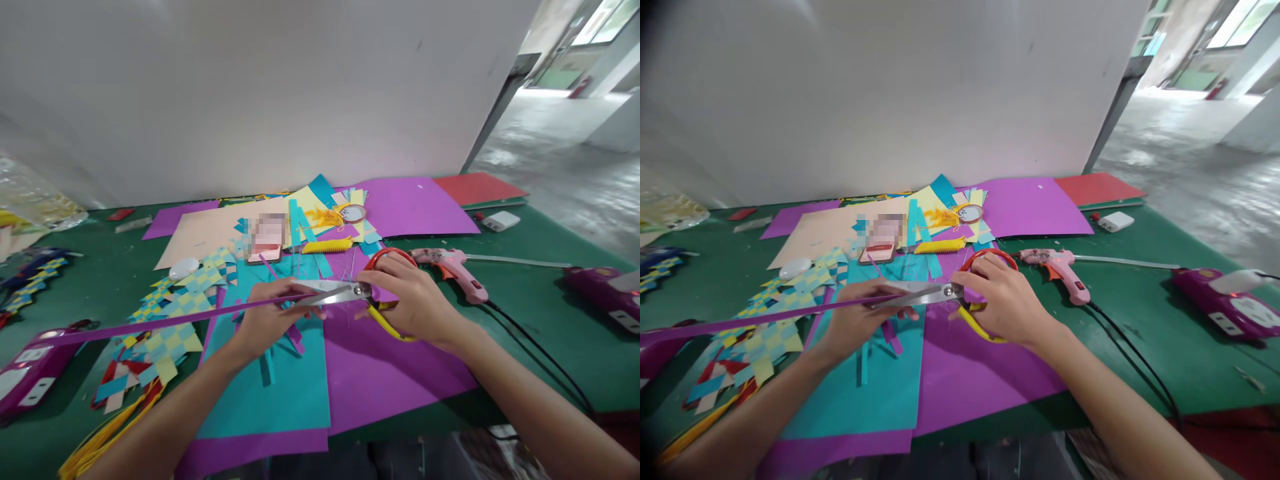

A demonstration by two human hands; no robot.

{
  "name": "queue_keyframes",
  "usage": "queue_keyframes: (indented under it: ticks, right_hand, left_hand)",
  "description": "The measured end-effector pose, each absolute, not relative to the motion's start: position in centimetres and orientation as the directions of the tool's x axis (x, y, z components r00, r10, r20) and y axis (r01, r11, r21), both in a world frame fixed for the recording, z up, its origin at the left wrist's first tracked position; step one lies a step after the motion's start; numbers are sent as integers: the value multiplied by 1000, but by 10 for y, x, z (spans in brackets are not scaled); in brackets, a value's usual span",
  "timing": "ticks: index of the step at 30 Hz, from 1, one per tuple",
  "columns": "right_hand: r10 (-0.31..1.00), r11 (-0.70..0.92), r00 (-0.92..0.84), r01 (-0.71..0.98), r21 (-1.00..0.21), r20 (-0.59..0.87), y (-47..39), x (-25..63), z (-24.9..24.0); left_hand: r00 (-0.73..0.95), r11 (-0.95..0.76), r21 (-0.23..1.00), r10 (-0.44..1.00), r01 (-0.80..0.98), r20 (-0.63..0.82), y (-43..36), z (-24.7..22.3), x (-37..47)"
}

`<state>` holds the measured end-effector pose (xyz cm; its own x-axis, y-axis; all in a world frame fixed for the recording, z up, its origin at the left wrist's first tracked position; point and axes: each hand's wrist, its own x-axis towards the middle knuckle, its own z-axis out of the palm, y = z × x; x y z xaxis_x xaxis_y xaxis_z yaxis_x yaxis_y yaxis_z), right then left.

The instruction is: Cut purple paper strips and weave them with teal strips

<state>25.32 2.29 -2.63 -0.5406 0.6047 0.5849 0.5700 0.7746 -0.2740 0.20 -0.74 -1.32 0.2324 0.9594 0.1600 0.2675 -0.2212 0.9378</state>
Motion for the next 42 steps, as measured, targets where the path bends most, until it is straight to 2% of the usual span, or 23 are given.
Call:
queue_keyframes:
  ticks: [7, 29, 36, 39, 42]
  right_hand:
    - [550, 788, -547, 590, -175, 632, 23, 253, -29]
    - [512, 789, -525, 601, -129, 680, 21, 252, -29]
    - [489, 799, -541, 593, -102, 685, 22, 254, -33]
    - [539, 789, -523, 588, -179, 660, 21, 253, -33]
    - [697, 703, -452, 582, -408, 557, 20, 251, -26]
  left_hand:
    - [223, -245, 929, 957, 276, 186, -6, -12, 2]
    - [243, -248, 939, 951, 237, 190, -5, -12, 3]
    - [260, -192, 963, 955, 189, 139, -4, -15, 5]
    - [266, -150, 970, 959, 190, 97, -5, -14, 7]
    - [253, -131, 973, 964, 189, 81, -6, -12, 9]
